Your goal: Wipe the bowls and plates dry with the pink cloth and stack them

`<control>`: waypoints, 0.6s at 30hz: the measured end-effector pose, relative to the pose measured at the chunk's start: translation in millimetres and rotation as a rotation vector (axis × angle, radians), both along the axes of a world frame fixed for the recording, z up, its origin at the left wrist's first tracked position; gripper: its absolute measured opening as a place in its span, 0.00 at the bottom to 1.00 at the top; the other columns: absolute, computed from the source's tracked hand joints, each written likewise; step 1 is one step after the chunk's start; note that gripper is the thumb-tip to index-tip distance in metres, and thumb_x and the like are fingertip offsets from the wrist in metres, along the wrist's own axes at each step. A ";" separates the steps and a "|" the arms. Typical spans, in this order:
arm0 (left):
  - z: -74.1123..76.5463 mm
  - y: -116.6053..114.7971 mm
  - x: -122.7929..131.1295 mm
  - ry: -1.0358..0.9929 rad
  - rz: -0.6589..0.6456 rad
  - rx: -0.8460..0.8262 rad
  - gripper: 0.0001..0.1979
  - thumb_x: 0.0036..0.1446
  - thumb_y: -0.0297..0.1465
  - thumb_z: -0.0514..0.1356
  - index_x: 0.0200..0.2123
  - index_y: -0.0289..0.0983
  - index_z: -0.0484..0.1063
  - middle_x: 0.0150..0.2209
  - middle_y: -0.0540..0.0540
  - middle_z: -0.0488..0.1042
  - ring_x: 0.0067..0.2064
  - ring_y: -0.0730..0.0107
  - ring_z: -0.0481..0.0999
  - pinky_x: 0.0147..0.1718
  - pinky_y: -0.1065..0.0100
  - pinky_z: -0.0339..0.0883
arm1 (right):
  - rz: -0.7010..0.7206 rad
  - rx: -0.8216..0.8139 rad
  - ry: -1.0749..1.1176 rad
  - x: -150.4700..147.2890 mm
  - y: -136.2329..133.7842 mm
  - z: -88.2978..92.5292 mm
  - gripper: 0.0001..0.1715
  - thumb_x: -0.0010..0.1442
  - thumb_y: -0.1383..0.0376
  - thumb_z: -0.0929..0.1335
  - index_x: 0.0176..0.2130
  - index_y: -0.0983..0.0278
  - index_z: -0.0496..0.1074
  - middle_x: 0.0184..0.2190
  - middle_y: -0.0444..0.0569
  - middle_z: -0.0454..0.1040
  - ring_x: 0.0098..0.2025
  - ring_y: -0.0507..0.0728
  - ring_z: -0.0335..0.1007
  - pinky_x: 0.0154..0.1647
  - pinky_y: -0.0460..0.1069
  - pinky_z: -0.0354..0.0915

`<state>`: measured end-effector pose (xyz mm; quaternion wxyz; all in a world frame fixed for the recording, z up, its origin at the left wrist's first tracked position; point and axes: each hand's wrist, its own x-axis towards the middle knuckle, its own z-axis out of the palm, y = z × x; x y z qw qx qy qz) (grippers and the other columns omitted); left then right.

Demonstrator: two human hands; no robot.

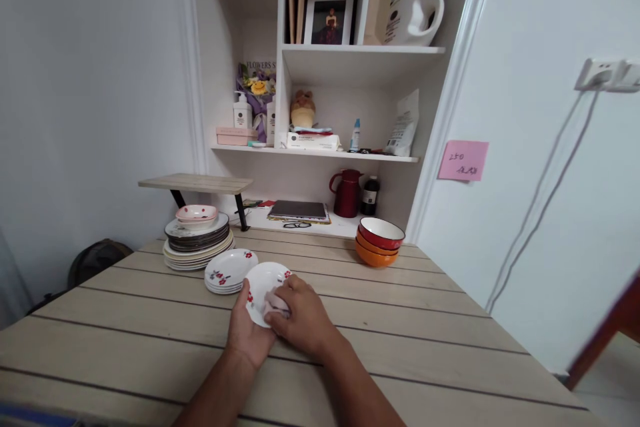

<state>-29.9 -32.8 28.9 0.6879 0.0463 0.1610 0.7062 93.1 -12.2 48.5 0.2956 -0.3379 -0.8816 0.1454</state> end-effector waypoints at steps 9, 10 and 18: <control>-0.9 -4.6 14.4 0.080 -0.349 -0.038 0.23 0.62 0.43 0.58 0.54 0.35 0.72 0.42 0.38 0.82 0.45 0.52 0.81 0.48 0.52 0.70 | -0.298 0.058 0.089 2.9 16.6 -7.4 0.16 0.60 0.62 0.69 0.49 0.57 0.75 0.46 0.52 0.69 0.50 0.62 0.65 0.51 0.57 0.58; -1.0 -4.1 13.9 0.080 -0.321 -0.049 0.23 0.62 0.42 0.58 0.54 0.35 0.72 0.42 0.38 0.82 0.45 0.51 0.81 0.48 0.51 0.70 | -0.358 0.049 0.074 5.4 19.9 -8.9 0.16 0.60 0.62 0.69 0.48 0.57 0.75 0.46 0.52 0.69 0.50 0.62 0.66 0.51 0.57 0.57; 0.0 1.2 -0.6 0.021 0.048 -0.053 0.21 0.64 0.39 0.54 0.54 0.33 0.73 0.41 0.37 0.81 0.42 0.55 0.81 0.48 0.54 0.71 | -0.221 0.039 -0.050 4.1 9.9 -7.0 0.09 0.59 0.60 0.70 0.38 0.61 0.78 0.38 0.50 0.70 0.44 0.60 0.66 0.45 0.53 0.60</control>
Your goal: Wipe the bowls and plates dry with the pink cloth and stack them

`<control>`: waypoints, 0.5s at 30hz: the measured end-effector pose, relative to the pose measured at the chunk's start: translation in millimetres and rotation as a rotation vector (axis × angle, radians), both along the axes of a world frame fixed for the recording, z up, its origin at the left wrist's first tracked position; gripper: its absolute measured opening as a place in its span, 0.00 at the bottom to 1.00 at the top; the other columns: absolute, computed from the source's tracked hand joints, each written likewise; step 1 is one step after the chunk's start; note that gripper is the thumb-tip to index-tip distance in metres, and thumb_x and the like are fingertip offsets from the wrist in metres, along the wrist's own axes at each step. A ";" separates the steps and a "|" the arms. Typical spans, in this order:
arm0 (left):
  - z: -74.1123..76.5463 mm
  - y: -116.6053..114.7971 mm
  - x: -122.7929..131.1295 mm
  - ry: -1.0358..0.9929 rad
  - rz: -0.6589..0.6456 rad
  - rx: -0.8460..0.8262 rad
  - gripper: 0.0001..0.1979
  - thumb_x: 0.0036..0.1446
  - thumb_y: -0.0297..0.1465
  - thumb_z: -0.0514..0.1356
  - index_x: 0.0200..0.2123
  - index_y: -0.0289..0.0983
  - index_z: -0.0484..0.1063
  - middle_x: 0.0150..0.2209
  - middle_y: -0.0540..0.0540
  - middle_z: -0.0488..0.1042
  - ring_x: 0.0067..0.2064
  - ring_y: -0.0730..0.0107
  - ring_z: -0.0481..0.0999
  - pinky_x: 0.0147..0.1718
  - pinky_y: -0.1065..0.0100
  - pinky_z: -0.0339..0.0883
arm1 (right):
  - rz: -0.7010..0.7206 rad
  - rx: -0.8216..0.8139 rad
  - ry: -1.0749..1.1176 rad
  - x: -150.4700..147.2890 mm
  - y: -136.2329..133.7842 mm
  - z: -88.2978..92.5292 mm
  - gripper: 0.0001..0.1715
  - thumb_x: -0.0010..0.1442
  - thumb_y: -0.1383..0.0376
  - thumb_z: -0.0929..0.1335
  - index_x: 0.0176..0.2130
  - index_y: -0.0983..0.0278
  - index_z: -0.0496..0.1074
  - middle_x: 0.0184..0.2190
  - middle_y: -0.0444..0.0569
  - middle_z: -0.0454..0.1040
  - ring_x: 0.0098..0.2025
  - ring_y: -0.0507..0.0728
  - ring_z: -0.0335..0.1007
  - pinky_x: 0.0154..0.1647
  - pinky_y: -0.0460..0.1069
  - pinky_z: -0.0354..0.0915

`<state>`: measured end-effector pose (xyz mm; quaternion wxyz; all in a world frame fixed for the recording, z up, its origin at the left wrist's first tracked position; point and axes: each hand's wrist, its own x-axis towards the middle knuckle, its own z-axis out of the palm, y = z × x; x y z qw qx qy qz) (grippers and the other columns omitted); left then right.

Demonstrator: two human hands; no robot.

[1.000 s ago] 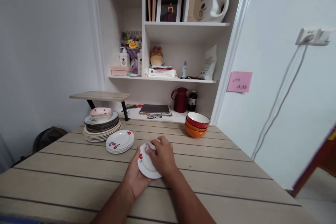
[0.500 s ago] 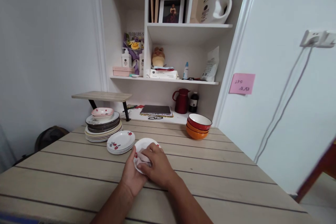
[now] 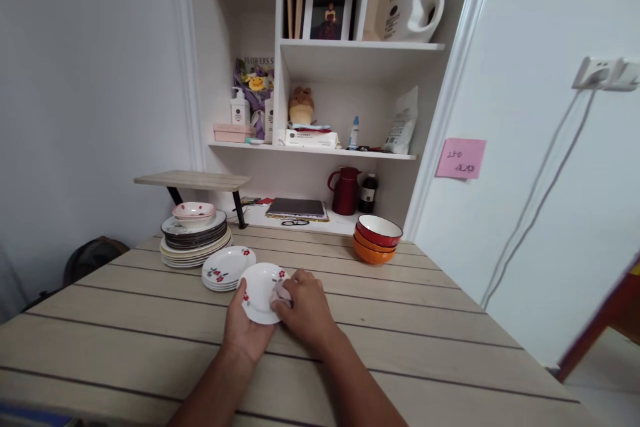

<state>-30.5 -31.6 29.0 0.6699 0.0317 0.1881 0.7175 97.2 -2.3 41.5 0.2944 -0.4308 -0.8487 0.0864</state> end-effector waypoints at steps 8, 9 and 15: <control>7.1 -8.7 13.5 0.035 -0.336 0.016 0.20 0.64 0.41 0.56 0.49 0.34 0.75 0.40 0.39 0.82 0.40 0.58 0.81 0.46 0.57 0.72 | 0.120 0.097 0.091 -9.2 -9.0 4.9 0.20 0.60 0.61 0.69 0.53 0.56 0.73 0.49 0.52 0.68 0.52 0.62 0.63 0.52 0.57 0.59; 6.8 -9.2 15.7 0.052 -0.369 -0.005 0.20 0.63 0.42 0.56 0.50 0.35 0.75 0.40 0.39 0.82 0.40 0.57 0.81 0.46 0.56 0.71 | 0.061 0.107 0.091 -7.2 -5.1 3.1 0.21 0.61 0.61 0.69 0.55 0.56 0.72 0.51 0.54 0.68 0.53 0.63 0.62 0.53 0.58 0.58; 1.8 -4.9 12.4 0.052 -0.256 -0.059 0.21 0.64 0.42 0.54 0.53 0.37 0.73 0.39 0.40 0.82 0.41 0.54 0.81 0.47 0.51 0.70 | -0.189 -0.018 0.035 6.8 13.9 -6.0 0.23 0.64 0.62 0.65 0.58 0.56 0.70 0.58 0.57 0.67 0.58 0.66 0.63 0.56 0.62 0.58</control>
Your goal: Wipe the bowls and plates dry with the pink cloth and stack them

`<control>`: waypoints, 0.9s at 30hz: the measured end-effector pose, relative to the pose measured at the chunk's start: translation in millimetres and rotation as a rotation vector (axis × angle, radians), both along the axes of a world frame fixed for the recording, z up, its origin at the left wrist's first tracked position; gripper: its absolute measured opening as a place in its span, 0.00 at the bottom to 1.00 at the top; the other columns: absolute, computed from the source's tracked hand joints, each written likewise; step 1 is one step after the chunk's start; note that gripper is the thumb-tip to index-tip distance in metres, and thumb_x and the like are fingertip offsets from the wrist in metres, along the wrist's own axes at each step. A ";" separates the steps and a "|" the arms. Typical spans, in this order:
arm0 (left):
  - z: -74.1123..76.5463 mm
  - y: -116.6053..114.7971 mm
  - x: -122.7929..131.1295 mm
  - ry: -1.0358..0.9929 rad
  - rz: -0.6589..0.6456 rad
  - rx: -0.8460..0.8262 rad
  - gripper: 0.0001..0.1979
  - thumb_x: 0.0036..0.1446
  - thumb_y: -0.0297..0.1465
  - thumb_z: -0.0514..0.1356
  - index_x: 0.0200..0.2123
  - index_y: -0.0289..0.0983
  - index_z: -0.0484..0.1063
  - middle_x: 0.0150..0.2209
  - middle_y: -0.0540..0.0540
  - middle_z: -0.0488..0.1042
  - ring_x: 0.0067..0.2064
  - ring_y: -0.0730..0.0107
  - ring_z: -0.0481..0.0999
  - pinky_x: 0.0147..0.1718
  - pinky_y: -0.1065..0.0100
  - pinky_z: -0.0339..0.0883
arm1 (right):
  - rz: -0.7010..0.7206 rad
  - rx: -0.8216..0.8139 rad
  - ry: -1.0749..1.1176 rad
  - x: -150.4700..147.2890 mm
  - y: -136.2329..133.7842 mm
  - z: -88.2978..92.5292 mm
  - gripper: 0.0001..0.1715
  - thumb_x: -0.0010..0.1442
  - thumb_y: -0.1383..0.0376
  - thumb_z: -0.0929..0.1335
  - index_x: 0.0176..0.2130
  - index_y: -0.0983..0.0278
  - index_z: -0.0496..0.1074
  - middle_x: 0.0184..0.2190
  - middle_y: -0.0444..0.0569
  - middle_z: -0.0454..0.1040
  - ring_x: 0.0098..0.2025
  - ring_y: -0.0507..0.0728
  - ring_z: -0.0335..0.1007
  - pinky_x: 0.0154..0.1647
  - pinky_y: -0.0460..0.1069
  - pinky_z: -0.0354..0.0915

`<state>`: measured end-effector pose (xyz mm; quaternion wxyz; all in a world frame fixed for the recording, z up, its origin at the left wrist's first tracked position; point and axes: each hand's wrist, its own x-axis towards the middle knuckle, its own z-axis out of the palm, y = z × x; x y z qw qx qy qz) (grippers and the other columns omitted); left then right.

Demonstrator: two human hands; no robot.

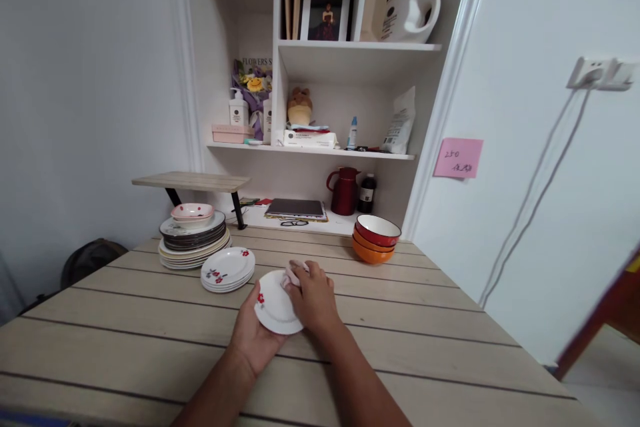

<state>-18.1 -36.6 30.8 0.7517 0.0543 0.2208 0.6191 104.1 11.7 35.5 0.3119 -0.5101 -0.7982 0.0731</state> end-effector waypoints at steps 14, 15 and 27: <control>0.4 -0.7 -5.7 -0.168 -0.067 0.207 0.21 0.64 0.39 0.56 0.57 0.35 0.70 0.49 0.38 0.79 0.48 0.61 0.80 0.46 0.64 0.73 | 0.463 -0.005 -0.059 -11.1 -21.4 14.4 0.27 0.70 0.59 0.59 0.66 0.53 0.59 0.70 0.49 0.54 0.71 0.60 0.47 0.68 0.62 0.46; 0.7 -1.4 -2.8 -0.176 -0.100 0.220 0.21 0.64 0.39 0.56 0.57 0.37 0.70 0.51 0.39 0.78 0.49 0.62 0.79 0.48 0.64 0.72 | 0.415 -0.010 -0.055 -10.3 -19.1 14.5 0.27 0.70 0.59 0.58 0.66 0.53 0.58 0.71 0.49 0.52 0.71 0.61 0.46 0.68 0.63 0.45; 0.7 5.3 -16.6 -0.167 0.260 0.113 0.19 0.65 0.36 0.53 0.53 0.33 0.74 0.43 0.37 0.81 0.42 0.59 0.82 0.43 0.60 0.75 | 0.455 -0.124 -0.127 -4.7 -14.7 7.3 0.33 0.67 0.61 0.61 0.69 0.52 0.52 0.71 0.47 0.53 0.72 0.61 0.44 0.69 0.63 0.45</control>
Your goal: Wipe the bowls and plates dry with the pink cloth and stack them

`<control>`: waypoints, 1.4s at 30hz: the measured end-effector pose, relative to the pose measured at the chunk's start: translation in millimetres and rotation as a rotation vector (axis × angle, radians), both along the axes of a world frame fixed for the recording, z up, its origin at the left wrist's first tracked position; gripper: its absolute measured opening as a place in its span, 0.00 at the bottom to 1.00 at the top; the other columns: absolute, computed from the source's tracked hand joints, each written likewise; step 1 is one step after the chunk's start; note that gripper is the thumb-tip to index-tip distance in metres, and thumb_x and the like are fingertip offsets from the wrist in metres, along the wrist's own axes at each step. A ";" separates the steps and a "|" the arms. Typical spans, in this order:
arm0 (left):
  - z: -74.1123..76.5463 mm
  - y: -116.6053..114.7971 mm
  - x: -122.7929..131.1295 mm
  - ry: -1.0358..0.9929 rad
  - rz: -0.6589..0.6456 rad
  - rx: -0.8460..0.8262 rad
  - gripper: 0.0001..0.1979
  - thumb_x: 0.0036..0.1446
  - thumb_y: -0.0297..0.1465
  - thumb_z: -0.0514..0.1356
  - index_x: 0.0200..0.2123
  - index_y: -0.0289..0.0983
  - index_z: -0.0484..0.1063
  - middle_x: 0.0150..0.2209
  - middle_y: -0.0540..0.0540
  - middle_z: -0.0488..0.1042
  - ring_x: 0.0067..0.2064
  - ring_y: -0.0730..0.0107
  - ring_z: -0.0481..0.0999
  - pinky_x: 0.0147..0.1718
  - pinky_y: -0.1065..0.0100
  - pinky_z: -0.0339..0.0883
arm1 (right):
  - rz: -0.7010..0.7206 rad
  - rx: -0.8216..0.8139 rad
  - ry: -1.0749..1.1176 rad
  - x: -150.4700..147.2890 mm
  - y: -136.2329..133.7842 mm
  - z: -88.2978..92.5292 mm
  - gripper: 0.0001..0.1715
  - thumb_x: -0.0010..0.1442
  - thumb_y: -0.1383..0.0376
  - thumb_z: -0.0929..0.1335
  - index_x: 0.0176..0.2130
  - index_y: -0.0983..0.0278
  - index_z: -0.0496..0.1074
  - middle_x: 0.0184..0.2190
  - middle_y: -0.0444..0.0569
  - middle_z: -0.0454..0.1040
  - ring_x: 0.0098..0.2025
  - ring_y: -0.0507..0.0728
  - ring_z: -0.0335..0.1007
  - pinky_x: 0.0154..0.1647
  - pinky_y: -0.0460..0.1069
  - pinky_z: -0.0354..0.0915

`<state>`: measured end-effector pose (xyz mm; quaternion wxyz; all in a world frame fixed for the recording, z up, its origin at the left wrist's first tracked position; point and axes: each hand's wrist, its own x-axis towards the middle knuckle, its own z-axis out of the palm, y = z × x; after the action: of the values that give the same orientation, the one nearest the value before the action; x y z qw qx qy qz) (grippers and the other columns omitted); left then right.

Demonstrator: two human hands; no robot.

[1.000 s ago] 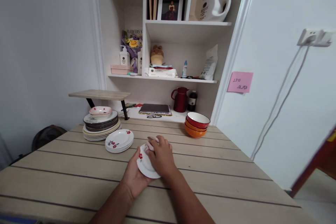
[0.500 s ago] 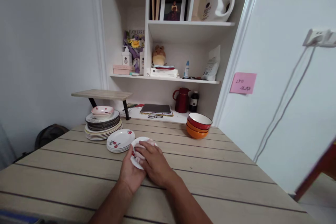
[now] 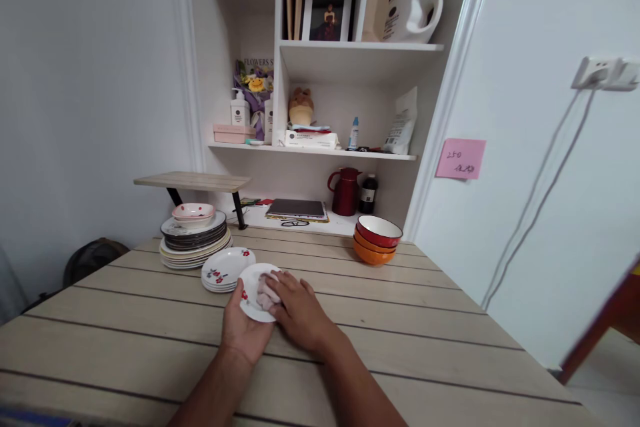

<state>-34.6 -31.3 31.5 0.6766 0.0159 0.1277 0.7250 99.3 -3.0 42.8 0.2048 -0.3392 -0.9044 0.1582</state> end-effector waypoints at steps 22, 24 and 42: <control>9.4 -5.3 -1.8 0.039 0.085 -0.103 0.21 0.66 0.38 0.53 0.50 0.28 0.74 0.35 0.38 0.81 0.36 0.62 0.81 0.37 0.65 0.74 | 0.191 0.058 0.163 -7.5 -9.4 4.1 0.25 0.68 0.63 0.62 0.62 0.58 0.66 0.65 0.50 0.65 0.67 0.59 0.57 0.68 0.59 0.54; 10.1 -7.3 1.8 0.023 -0.015 -0.072 0.22 0.65 0.40 0.54 0.50 0.28 0.74 0.37 0.37 0.81 0.39 0.61 0.81 0.41 0.64 0.74 | 0.214 0.089 0.194 -9.1 -12.2 6.2 0.25 0.67 0.63 0.63 0.63 0.58 0.65 0.66 0.50 0.63 0.67 0.59 0.56 0.69 0.60 0.52; 8.4 -5.1 -2.7 0.024 0.038 -0.028 0.20 0.65 0.39 0.54 0.51 0.31 0.74 0.38 0.38 0.81 0.38 0.61 0.82 0.39 0.63 0.76 | 0.175 0.066 0.172 -8.0 -13.3 8.2 0.24 0.67 0.63 0.63 0.61 0.59 0.67 0.65 0.51 0.64 0.68 0.59 0.56 0.69 0.59 0.53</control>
<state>-37.3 -36.3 39.9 0.6613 0.0126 0.1464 0.7356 91.3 -16.2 51.0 0.2782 -0.2371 -0.9143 0.1742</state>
